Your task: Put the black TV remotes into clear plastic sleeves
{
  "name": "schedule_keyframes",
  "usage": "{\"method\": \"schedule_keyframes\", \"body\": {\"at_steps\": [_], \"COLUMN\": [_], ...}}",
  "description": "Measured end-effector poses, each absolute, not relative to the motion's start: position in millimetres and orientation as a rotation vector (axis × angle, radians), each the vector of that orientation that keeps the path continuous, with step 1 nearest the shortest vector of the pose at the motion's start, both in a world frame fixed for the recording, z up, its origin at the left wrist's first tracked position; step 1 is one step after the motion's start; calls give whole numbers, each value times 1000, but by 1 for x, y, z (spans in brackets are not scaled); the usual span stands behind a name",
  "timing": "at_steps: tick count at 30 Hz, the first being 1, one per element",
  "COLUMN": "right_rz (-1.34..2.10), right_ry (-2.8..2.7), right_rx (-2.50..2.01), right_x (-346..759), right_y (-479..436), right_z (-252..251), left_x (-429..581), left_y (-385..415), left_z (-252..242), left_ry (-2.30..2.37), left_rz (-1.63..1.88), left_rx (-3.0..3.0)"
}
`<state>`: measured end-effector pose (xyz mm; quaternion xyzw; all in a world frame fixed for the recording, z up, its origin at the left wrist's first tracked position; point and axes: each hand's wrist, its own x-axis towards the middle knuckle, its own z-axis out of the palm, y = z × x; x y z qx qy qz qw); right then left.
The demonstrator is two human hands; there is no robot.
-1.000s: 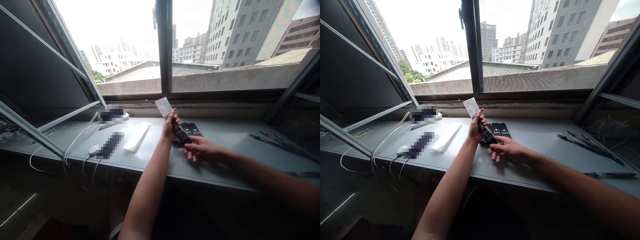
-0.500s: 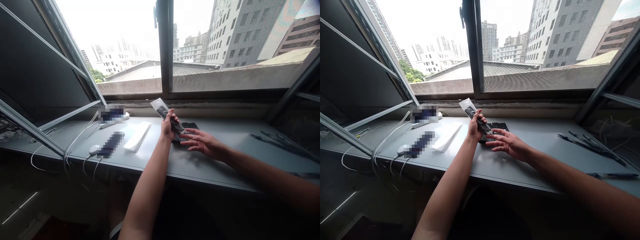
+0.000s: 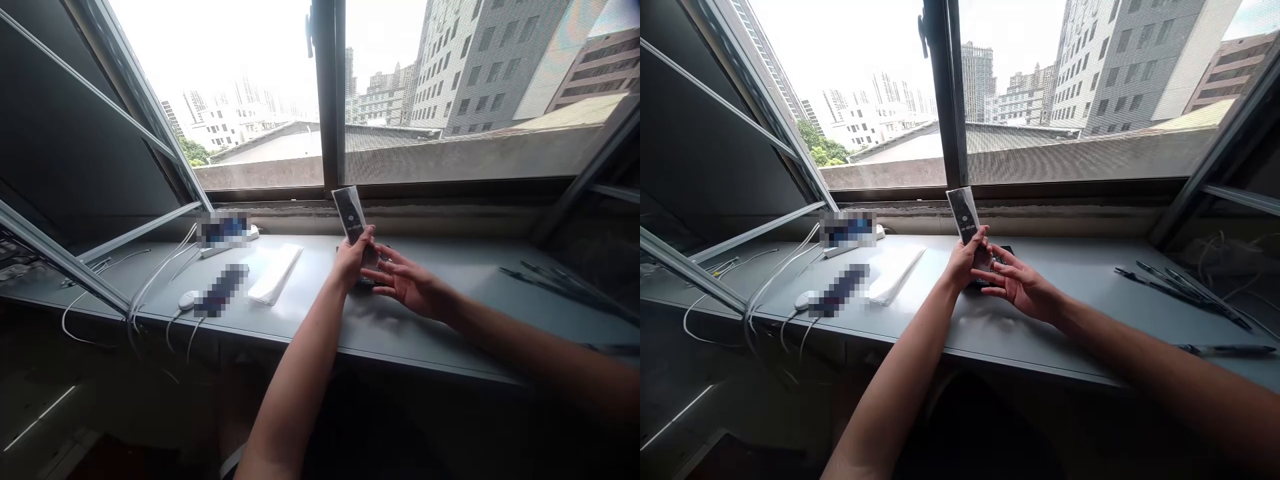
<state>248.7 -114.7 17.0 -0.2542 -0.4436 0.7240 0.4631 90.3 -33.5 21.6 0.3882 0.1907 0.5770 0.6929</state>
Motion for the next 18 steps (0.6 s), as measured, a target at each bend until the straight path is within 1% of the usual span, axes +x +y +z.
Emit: {"method": "schedule_keyframes", "body": {"at_steps": [3, 6, 13, 18], "right_rz": [1714, 1685, 1485, 1437], "right_ry": [-1127, -1164, -1201, -1217], "right_rx": [-607, -611, -699, -739], "right_x": [247, 248, 251, 250], "right_y": [-116, -114, -114, -117], "right_z": [17, 16, 17, 19], "left_x": [93, 91, 85, 79], "left_y": [-36, -35, -31, -27], "left_z": [20, 20, 23, 27], "left_ry": [439, 423, 358, 384], "left_rz": [1205, 1195, 1263, 1320], "left_rx": [893, 884, 778, 682]}}
